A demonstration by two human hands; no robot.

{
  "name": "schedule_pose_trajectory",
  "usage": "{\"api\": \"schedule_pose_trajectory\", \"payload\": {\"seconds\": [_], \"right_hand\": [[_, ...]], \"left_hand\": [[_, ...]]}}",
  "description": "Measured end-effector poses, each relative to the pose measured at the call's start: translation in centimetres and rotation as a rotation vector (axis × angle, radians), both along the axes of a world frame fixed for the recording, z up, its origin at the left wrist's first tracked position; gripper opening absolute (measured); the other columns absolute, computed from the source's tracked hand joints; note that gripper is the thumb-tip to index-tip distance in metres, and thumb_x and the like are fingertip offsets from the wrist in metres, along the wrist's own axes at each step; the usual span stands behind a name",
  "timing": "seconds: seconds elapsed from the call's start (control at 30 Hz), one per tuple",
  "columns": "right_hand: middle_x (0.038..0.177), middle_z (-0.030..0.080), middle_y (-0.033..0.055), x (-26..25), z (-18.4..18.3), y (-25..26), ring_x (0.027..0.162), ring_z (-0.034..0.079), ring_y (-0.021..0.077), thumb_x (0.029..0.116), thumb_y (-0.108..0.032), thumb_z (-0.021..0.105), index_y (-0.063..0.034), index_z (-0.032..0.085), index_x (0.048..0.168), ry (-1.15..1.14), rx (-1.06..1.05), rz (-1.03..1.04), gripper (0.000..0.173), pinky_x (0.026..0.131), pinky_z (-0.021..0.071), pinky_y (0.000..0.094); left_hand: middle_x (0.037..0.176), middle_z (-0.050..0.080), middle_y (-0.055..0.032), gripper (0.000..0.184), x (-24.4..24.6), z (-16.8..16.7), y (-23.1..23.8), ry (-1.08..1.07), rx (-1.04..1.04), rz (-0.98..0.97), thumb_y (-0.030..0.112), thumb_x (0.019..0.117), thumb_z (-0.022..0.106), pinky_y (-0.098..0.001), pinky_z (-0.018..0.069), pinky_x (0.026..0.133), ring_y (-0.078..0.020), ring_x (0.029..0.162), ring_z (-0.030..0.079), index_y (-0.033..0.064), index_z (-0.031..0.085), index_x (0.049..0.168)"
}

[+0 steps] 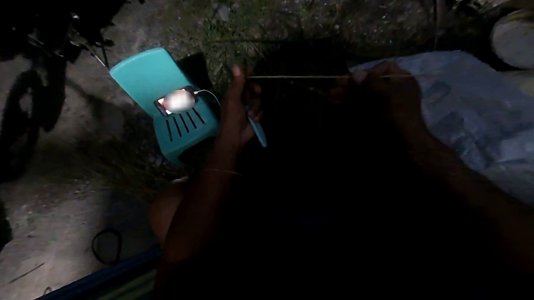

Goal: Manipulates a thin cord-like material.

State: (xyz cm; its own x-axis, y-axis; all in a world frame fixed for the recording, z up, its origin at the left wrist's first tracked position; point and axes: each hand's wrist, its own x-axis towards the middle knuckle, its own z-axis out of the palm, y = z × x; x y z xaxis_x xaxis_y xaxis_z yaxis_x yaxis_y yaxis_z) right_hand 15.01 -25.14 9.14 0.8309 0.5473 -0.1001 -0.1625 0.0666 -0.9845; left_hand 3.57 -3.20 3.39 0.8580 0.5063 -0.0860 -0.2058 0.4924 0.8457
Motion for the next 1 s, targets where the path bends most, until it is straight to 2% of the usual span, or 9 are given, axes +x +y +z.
{"api": "schedule_pose_trajectory", "payload": {"seconds": [0.2,0.33,0.4,0.47,0.57,0.73,0.8,0.9,1.0], "right_hand": [[0.097,0.075,0.0049,-2.5,-0.7,0.2,0.078,0.074,0.0168,0.1102,-0.024,0.041,-0.0044,0.060,0.115,0.077,-0.076,0.362,0.028,0.073,0.0644,0.0346],[0.097,0.072,0.0038,-4.6,1.5,-0.8,0.082,0.068,0.0063,0.1043,-0.021,0.056,-0.0035,0.072,0.110,-0.870,-0.243,0.428,0.025,0.075,0.0585,0.0242],[0.118,0.067,0.0190,-3.2,1.8,-0.1,0.102,0.067,0.0256,0.1046,-0.024,0.054,-0.0001,0.069,0.120,-1.196,-0.257,0.344,0.033,0.088,0.0568,0.0402],[0.131,0.061,0.0230,-1.8,2.1,0.6,0.116,0.063,0.0366,0.1070,-0.028,0.050,-0.0007,0.063,0.134,-1.183,-0.427,0.449,0.040,0.099,0.0513,0.0528],[0.099,0.072,0.0131,-2.2,1.7,1.5,0.085,0.069,0.0250,0.1087,-0.022,0.049,-0.0053,0.069,0.124,-1.035,-0.477,0.618,0.030,0.081,0.0572,0.0465],[0.089,0.068,0.0128,-4.2,4.2,3.6,0.073,0.066,0.0211,0.1103,-0.018,0.044,-0.0019,0.065,0.125,-0.846,-0.556,0.716,0.031,0.071,0.0574,0.0405],[0.087,0.068,0.0127,-4.7,4.9,4.3,0.067,0.065,0.0198,0.1109,-0.020,0.044,-0.0016,0.065,0.125,-0.783,-0.581,0.732,0.031,0.064,0.0574,0.0381],[0.085,0.067,0.0109,-6.3,5.5,4.4,0.064,0.063,0.0174,0.1101,-0.019,0.045,-0.0038,0.066,0.125,-0.754,-0.578,0.770,0.030,0.060,0.0560,0.0360],[0.085,0.067,0.0104,-8.1,4.8,3.9,0.069,0.063,0.0163,0.1091,-0.016,0.046,-0.0016,0.067,0.123,-0.820,-0.509,0.828,0.029,0.067,0.0553,0.0353]], "left_hand": [[0.069,0.059,0.0041,0.019,-2.3,4.6,0.7,0.014,0.174,0.160,0.021,0.1100,0.045,-0.0155,0.0417,0.039,-0.0010,0.041,0.042,0.0106,0.057,0.099],[0.068,0.059,0.0047,0.020,-4.4,6.1,2.8,0.075,0.188,0.235,0.028,0.1104,0.045,-0.0156,0.0408,0.040,-0.0011,0.041,0.043,0.0131,0.053,0.100],[0.068,0.058,0.0046,0.021,-5.3,6.0,2.8,0.047,0.181,0.229,0.027,0.1104,0.045,-0.0152,0.0408,0.040,-0.0010,0.042,0.043,0.0130,0.054,0.098],[0.068,0.058,0.0041,0.020,-5.8,6.0,2.4,0.022,0.179,0.225,0.025,0.1103,0.045,-0.0155,0.0409,0.039,-0.0016,0.042,0.043,0.0123,0.055,0.098],[0.066,0.056,0.0056,0.021,-6.6,5.9,2.1,-0.009,0.177,0.256,0.027,0.1109,0.044,-0.0154,0.0406,0.040,-0.0014,0.042,0.042,0.0132,0.056,0.100],[0.059,0.050,0.0083,0.054,-7.7,5.5,1.1,0.161,0.156,0.527,0.058,0.1092,0.020,-0.0211,0.0409,0.038,-0.0041,0.039,0.041,0.0168,0.056,0.107],[0.062,0.050,0.0069,0.059,-8.4,5.0,-0.5,0.279,0.365,0.525,0.052,0.1106,0.013,-0.0215,0.0412,0.041,-0.0040,0.043,0.043,0.0128,0.057,0.113],[0.082,0.057,-0.0040,0.041,-10.5,4.6,-3.8,0.376,0.849,0.300,0.026,0.1125,0.033,-0.0264,0.0474,0.062,-0.0079,0.066,0.052,-0.0030,0.061,0.121],[0.082,0.061,-0.0026,0.034,-12.3,4.1,-5.2,0.372,0.928,0.263,0.023,0.1104,0.044,-0.0237,0.0490,0.064,-0.0054,0.068,0.055,-0.0016,0.065,0.120]]}}
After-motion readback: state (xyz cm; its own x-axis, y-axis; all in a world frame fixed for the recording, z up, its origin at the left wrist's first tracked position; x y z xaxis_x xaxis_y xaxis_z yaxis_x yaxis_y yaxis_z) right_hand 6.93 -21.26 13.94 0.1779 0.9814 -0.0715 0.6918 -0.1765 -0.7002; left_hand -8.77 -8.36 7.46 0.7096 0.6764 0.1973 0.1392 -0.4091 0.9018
